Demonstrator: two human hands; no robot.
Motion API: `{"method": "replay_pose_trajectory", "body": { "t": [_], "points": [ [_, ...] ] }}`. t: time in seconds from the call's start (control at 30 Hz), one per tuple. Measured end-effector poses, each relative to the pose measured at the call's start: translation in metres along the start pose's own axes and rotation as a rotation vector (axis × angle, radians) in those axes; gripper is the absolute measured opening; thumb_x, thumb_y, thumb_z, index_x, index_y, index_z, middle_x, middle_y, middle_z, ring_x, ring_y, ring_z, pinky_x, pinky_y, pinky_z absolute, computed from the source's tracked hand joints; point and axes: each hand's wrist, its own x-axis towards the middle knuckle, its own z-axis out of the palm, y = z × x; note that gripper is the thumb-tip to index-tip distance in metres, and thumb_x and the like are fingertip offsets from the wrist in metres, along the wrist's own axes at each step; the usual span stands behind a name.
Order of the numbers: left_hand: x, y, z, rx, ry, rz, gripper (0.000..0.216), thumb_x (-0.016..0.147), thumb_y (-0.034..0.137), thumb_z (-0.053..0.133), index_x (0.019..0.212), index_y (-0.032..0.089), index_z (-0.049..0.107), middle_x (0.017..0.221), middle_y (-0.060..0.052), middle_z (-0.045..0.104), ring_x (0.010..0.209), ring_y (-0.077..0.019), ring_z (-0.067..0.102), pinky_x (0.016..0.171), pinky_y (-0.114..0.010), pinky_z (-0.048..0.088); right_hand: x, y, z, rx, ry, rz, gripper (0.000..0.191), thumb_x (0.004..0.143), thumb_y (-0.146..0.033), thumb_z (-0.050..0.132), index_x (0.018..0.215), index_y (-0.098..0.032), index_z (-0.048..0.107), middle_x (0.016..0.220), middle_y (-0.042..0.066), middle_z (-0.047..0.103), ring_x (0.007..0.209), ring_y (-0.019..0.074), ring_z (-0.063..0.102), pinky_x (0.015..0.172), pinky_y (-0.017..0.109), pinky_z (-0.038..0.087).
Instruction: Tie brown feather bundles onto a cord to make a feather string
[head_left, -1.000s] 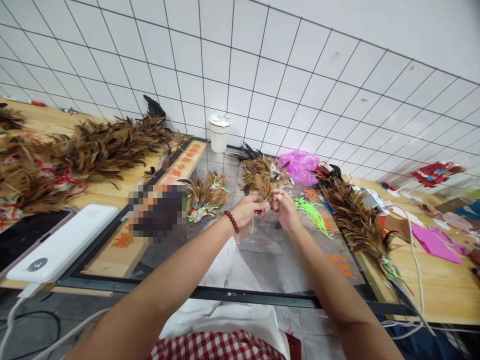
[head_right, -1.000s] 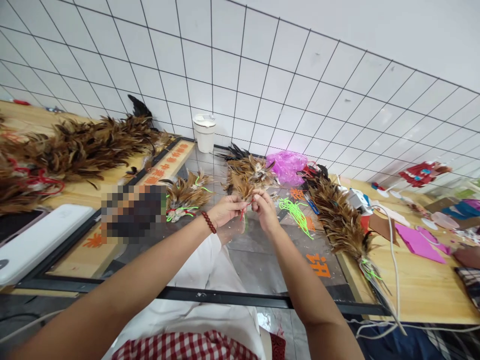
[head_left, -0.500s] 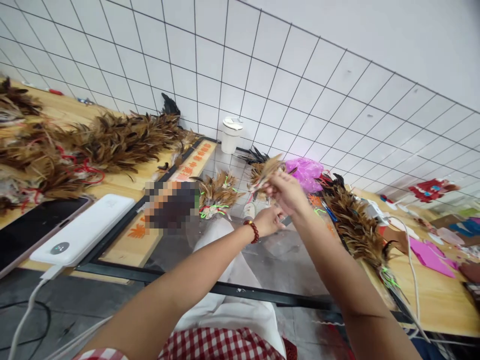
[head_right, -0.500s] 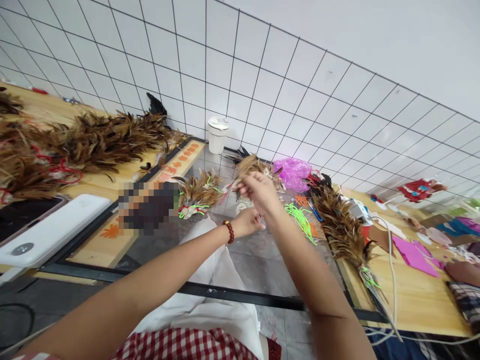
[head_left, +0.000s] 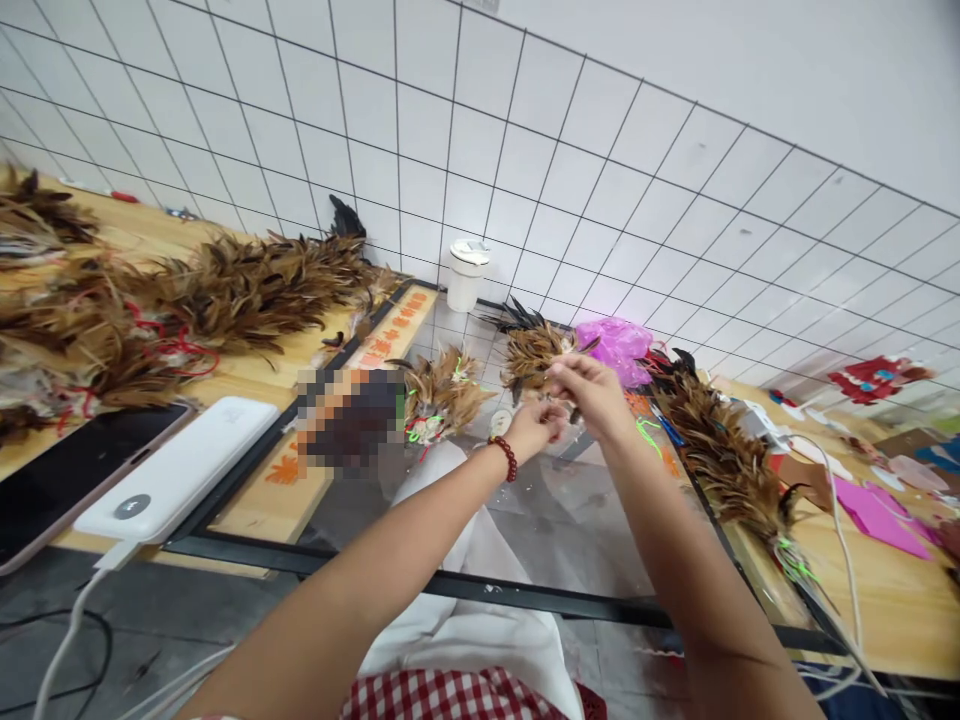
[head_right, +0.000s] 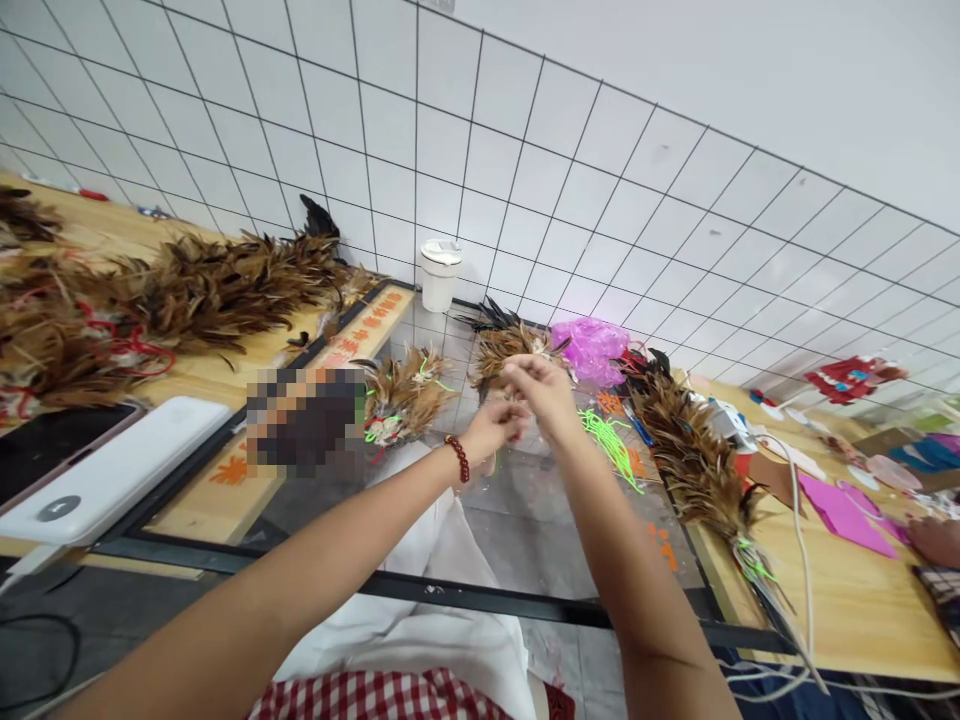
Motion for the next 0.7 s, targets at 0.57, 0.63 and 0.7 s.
{"method": "replay_pose_trajectory", "body": {
  "t": [0.57,0.63,0.7],
  "points": [
    [0.023,0.015,-0.032,0.085,0.627,0.319,0.030,0.072,0.007,0.050,0.100,0.016,0.054,0.099,-0.004,0.057,0.048,-0.0018,0.047,0.047,-0.018,0.039,0.031,0.061,0.005,-1.431,-0.319,-0.425,0.035,0.086,-0.018,0.042,0.113,-0.023,0.063,0.097,0.011,0.058,0.089,0.0219,0.054,0.077,0.032,0.040],
    [0.023,0.015,-0.032,0.104,0.642,0.311,0.030,0.072,0.007,0.050,0.100,0.016,0.054,0.099,-0.004,0.057,0.049,-0.0023,0.048,0.047,-0.018,0.039,0.032,0.058,-0.008,-1.531,-0.340,-0.402,0.030,0.086,-0.020,0.042,0.102,-0.021,0.068,0.096,0.011,0.057,0.092,0.0230,0.053,0.079,0.034,0.039],
    [0.023,0.016,-0.032,0.128,0.648,0.309,0.029,0.072,0.006,0.050,0.099,0.016,0.055,0.100,-0.004,0.057,0.050,-0.0023,0.048,0.048,-0.017,0.039,0.031,0.055,-0.030,-1.539,-0.319,-0.381,0.028,0.085,-0.018,0.045,0.100,-0.021,0.069,0.099,0.011,0.058,0.095,0.0227,0.053,0.082,0.034,0.039]
  ]
}}
